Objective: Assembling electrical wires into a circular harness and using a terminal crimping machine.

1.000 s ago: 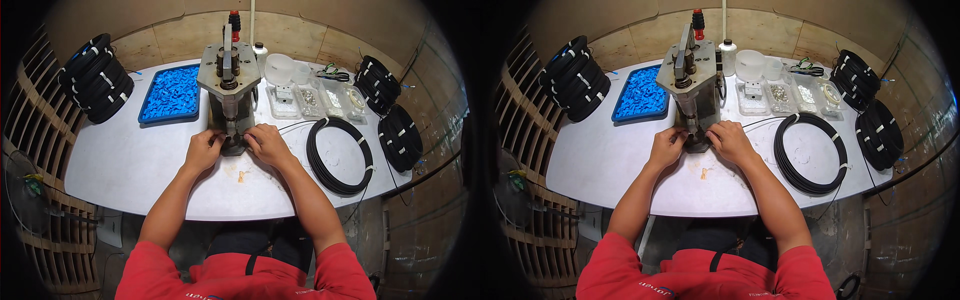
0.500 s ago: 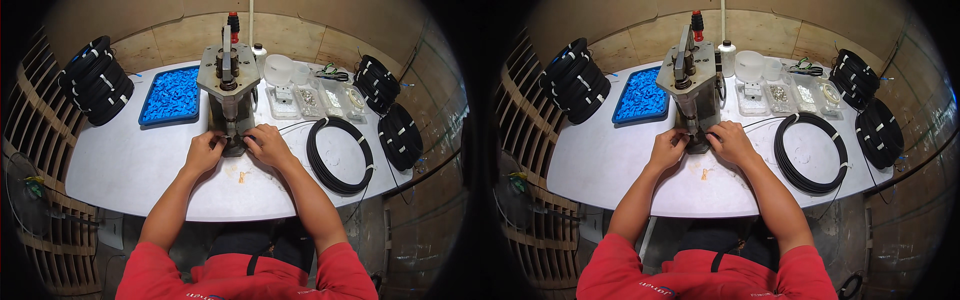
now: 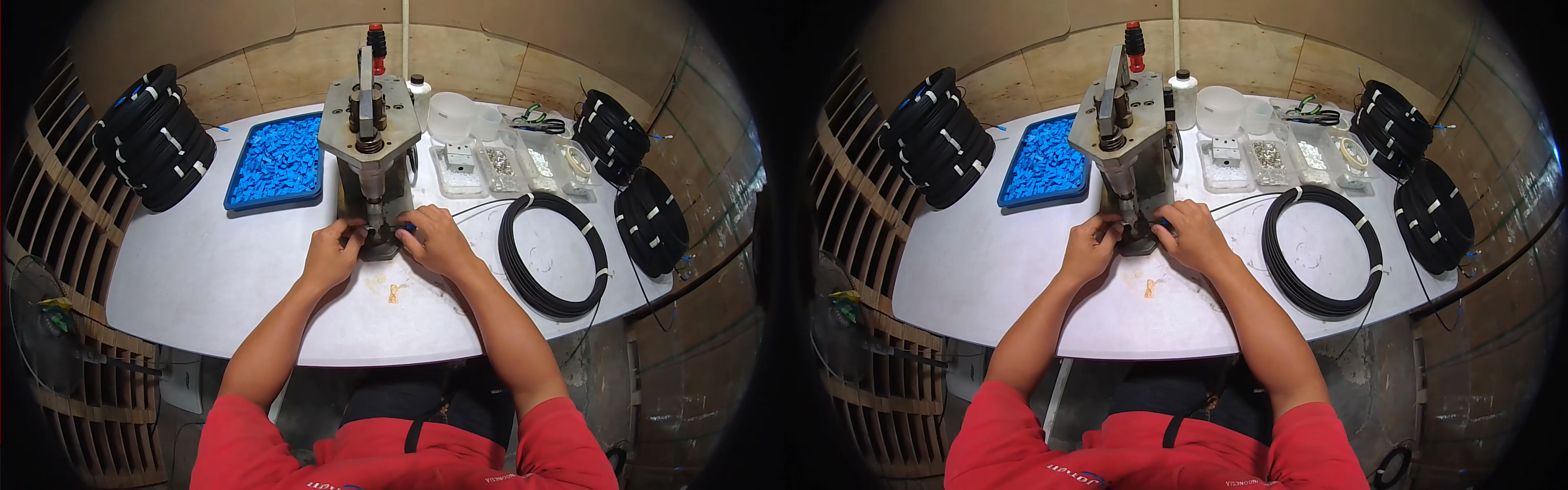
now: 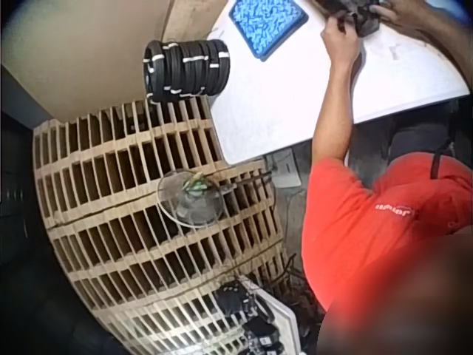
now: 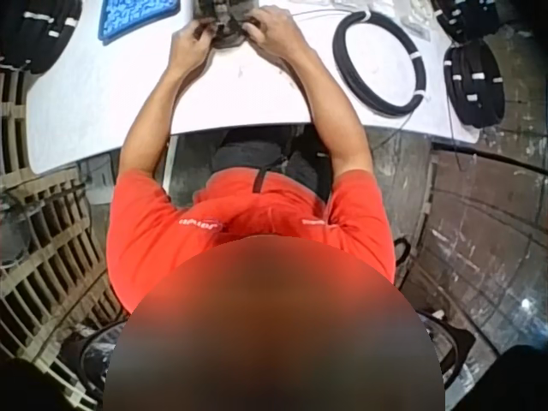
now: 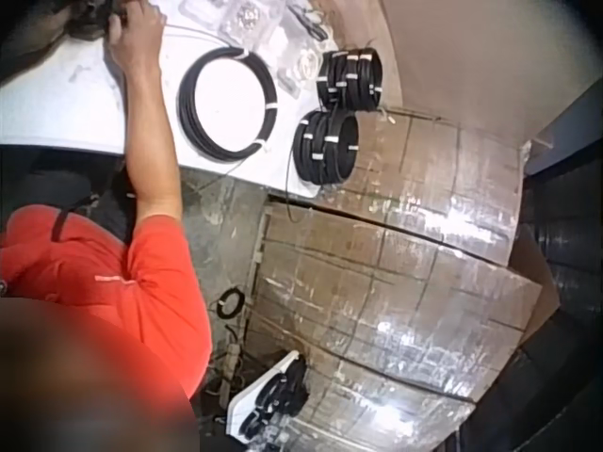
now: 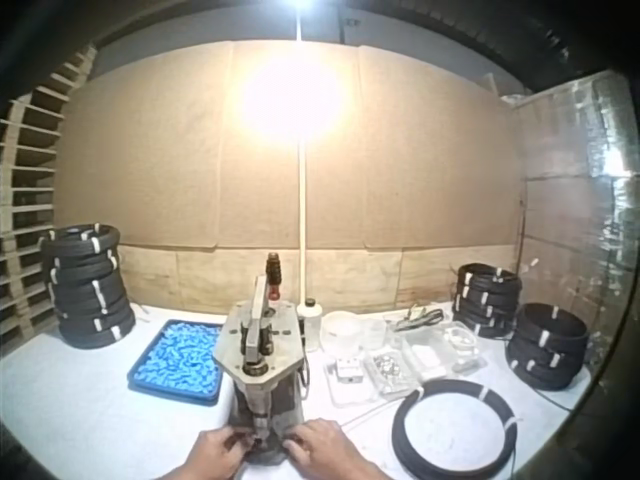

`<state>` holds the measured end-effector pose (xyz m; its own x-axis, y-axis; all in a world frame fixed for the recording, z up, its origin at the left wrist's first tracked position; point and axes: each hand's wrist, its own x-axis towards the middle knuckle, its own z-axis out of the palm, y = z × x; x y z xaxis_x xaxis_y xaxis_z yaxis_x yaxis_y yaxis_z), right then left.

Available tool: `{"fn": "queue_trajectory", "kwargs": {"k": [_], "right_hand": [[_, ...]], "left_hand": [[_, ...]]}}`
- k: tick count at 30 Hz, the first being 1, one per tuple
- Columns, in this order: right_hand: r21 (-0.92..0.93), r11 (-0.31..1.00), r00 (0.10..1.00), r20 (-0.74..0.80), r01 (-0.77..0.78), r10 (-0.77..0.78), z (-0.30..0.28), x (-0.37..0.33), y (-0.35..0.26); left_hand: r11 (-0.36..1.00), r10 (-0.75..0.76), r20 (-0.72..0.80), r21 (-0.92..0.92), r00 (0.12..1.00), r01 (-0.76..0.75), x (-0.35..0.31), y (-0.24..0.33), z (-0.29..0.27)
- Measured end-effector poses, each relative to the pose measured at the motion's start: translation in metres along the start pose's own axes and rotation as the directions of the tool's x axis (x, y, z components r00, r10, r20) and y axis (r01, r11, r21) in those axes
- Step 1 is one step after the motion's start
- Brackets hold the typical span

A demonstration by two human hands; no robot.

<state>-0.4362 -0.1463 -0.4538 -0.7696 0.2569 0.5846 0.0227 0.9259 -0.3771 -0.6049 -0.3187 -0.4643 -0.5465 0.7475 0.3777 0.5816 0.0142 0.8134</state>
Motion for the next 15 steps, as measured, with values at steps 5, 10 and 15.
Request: {"fn": "queue_trajectory", "kwargs": {"k": [5,10,15], "right_hand": [[0.004,1.0,1.0,0.003,0.011,-0.011,0.0012,0.0007,0.0007],[-0.014,0.999,0.998,-0.047,0.048,-0.049,0.0066,0.0021,0.0018],[-0.01,0.999,0.997,-0.053,0.053,-0.053,0.005,0.0026,-0.0004]], "left_hand": [[1.0,-0.007,0.009,0.011,1.0,0.007,0.0019,-0.002,-0.0007],[1.0,-0.016,0.016,-0.002,1.0,0.016,0.0025,-0.003,-0.0012],[1.0,-0.021,0.012,0.022,1.0,0.021,0.0027,-0.0018,-0.0018]]}}
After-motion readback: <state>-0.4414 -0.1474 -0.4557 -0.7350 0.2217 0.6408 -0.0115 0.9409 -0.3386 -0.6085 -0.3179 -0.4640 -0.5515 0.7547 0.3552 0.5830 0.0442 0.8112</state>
